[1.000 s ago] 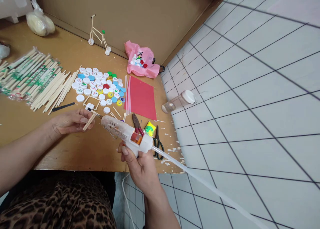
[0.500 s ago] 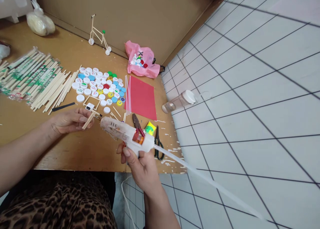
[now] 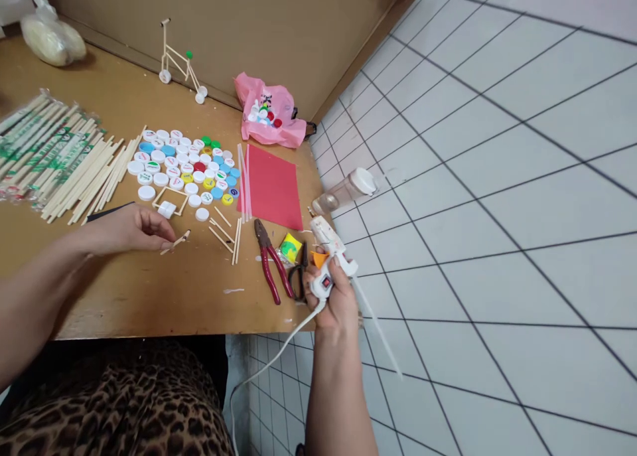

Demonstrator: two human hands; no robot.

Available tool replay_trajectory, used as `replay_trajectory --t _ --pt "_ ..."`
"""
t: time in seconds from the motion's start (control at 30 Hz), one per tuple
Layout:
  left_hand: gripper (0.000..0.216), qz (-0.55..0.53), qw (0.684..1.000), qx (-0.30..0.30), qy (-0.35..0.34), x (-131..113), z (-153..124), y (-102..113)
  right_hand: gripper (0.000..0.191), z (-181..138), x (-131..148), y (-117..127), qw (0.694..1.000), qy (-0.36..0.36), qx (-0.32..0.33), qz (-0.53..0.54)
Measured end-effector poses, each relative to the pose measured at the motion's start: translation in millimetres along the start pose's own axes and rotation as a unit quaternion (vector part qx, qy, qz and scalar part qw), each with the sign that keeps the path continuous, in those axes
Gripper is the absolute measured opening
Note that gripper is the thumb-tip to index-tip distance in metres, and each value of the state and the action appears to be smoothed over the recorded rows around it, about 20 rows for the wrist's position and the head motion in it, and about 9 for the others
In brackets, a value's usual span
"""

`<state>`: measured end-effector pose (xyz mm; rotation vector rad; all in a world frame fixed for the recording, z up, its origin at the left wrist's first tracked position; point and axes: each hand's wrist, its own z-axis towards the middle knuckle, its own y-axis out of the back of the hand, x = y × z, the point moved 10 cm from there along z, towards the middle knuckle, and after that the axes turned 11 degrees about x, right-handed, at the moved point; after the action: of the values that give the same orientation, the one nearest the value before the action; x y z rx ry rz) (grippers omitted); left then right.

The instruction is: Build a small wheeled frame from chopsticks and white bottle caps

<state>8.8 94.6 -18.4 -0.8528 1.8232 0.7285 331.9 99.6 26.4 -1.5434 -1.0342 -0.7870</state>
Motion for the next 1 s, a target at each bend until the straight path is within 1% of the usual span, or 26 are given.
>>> replay_trajectory --t 0.07,0.1,0.13,0.23,0.3,0.4,0.5,0.6,0.7,0.8,0.9,1.0 --pt "0.012 0.1 0.994 -0.022 0.033 -1 -1 3 0.016 5 1 38 0.996 -0.003 -0.088 0.033" --pt "0.013 0.152 0.986 -0.035 0.05 -3 -1 4 0.017 5 1 55 0.99 -0.008 -0.133 0.043" --pt "0.014 0.207 0.975 -0.048 0.064 -4 -2 4 0.018 6 0 69 0.986 -0.015 -0.162 0.047" --pt "0.017 0.347 0.931 -0.072 0.084 -9 -1 2 0.019 13 -4 92 0.98 -0.035 -0.192 0.042" --pt "0.02 0.403 0.908 -0.075 0.085 -11 0 -2 0.017 17 -8 100 0.978 -0.052 -0.201 0.034" --pt "0.022 0.456 0.881 -0.08 0.096 -12 -1 -5 0.016 26 -14 109 0.974 -0.078 -0.209 0.019" --pt "0.025 0.495 0.857 -0.081 0.117 -15 -3 -9 0.016 36 -17 113 0.974 -0.093 -0.205 0.0" --pt "0.027 0.517 0.842 -0.072 0.131 -19 -4 -14 0.016 42 -17 114 0.975 -0.099 -0.198 -0.027" --pt "0.027 0.526 0.837 -0.067 0.133 -19 -3 -17 0.02 44 -15 113 0.972 -0.102 -0.2 -0.066" --pt "0.028 0.526 0.838 -0.07 0.128 -17 -3 -17 0.022 39 -11 112 0.964 -0.107 -0.211 -0.12" --pt "0.027 0.52 0.842 -0.069 0.124 -15 -2 -14 0.015 26 -2 116 0.95 -0.103 -0.223 -0.191" --pt "0.026 0.515 0.846 -0.061 0.126 -15 -3 -11 0.01 9 12 121 0.93 -0.089 -0.239 -0.264"
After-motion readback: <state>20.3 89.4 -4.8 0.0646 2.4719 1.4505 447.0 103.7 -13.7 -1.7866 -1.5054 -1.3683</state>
